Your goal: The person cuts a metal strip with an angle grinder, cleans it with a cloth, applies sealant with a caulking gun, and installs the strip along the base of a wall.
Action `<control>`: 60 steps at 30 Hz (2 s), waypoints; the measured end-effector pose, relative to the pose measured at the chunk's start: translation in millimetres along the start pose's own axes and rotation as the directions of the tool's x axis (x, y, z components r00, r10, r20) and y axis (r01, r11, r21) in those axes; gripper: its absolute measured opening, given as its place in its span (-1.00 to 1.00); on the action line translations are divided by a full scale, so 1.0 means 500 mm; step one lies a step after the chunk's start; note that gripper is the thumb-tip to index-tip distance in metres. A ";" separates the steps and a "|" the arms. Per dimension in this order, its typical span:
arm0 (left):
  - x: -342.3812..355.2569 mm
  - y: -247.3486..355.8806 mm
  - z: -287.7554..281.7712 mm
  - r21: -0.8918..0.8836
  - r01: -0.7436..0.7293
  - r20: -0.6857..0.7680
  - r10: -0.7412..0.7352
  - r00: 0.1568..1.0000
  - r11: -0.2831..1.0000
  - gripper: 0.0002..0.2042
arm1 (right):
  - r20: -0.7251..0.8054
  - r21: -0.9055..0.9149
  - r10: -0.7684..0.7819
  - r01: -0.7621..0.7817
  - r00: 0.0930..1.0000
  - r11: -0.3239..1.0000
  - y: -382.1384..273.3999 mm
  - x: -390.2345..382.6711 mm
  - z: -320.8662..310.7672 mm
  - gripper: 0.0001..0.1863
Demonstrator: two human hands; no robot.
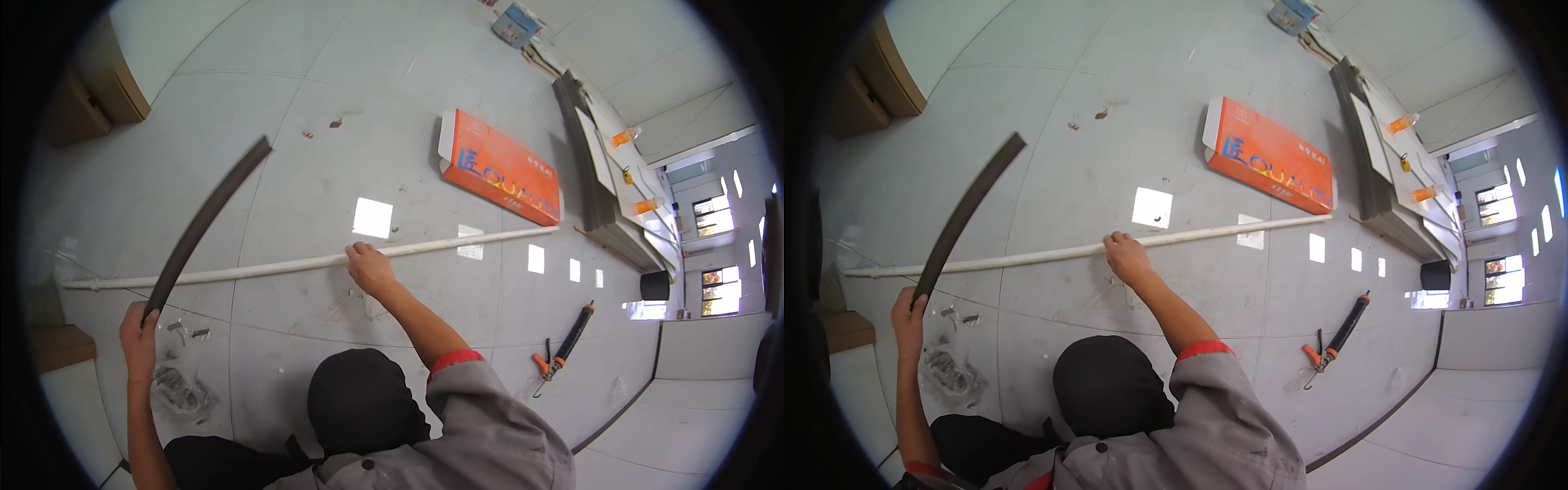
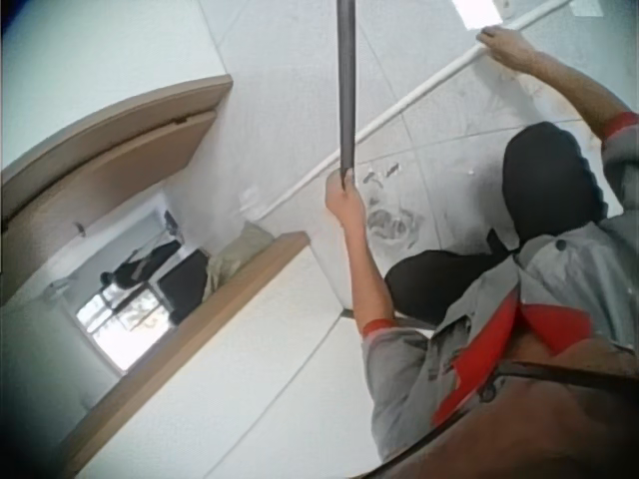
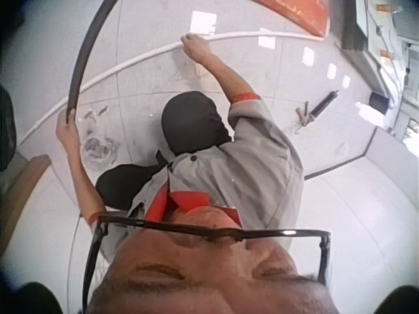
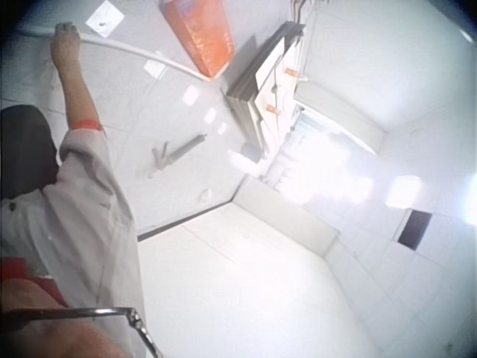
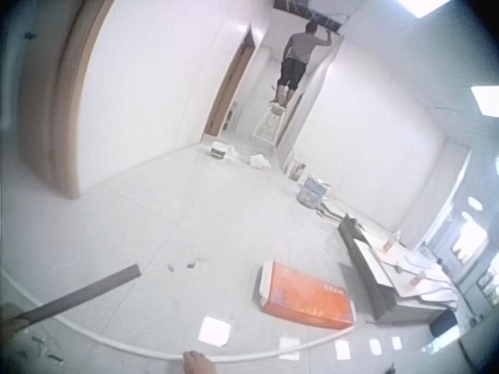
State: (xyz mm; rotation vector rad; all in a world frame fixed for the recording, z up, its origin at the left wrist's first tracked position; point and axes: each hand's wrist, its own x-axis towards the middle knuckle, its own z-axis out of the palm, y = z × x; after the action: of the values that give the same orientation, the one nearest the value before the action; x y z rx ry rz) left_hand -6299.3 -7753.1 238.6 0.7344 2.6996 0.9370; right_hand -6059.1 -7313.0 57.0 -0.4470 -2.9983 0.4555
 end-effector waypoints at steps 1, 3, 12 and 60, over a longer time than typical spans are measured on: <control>0.004 0.008 0.011 0.039 -0.087 -0.011 0.087 0.996 0.995 -0.84 | -0.054 0.084 0.081 -0.077 0.995 0.993 -0.003 -0.012 -0.020 -0.63; 0.015 0.027 0.048 0.189 -0.320 -0.064 0.337 0.939 0.928 -0.86 | -0.134 0.272 0.262 -0.219 0.956 0.937 -0.041 -0.090 -0.071 -0.67; -0.025 0.146 0.180 -0.299 0.002 0.646 0.201 0.736 0.954 -0.75 | 0.083 0.461 0.734 -0.679 0.674 0.571 -0.023 -0.482 -0.206 -0.76; 0.137 0.573 0.605 0.016 -0.056 0.683 0.030 0.730 0.998 -0.71 | -0.243 -0.124 0.962 -0.987 0.129 0.101 0.802 -1.366 -0.145 -0.84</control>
State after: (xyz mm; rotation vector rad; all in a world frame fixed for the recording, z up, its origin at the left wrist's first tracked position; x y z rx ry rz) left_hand -6146.1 -7364.1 179.6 0.9290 2.0426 0.4763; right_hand -5288.7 -7128.7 -16.1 -2.4607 -2.0777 0.0076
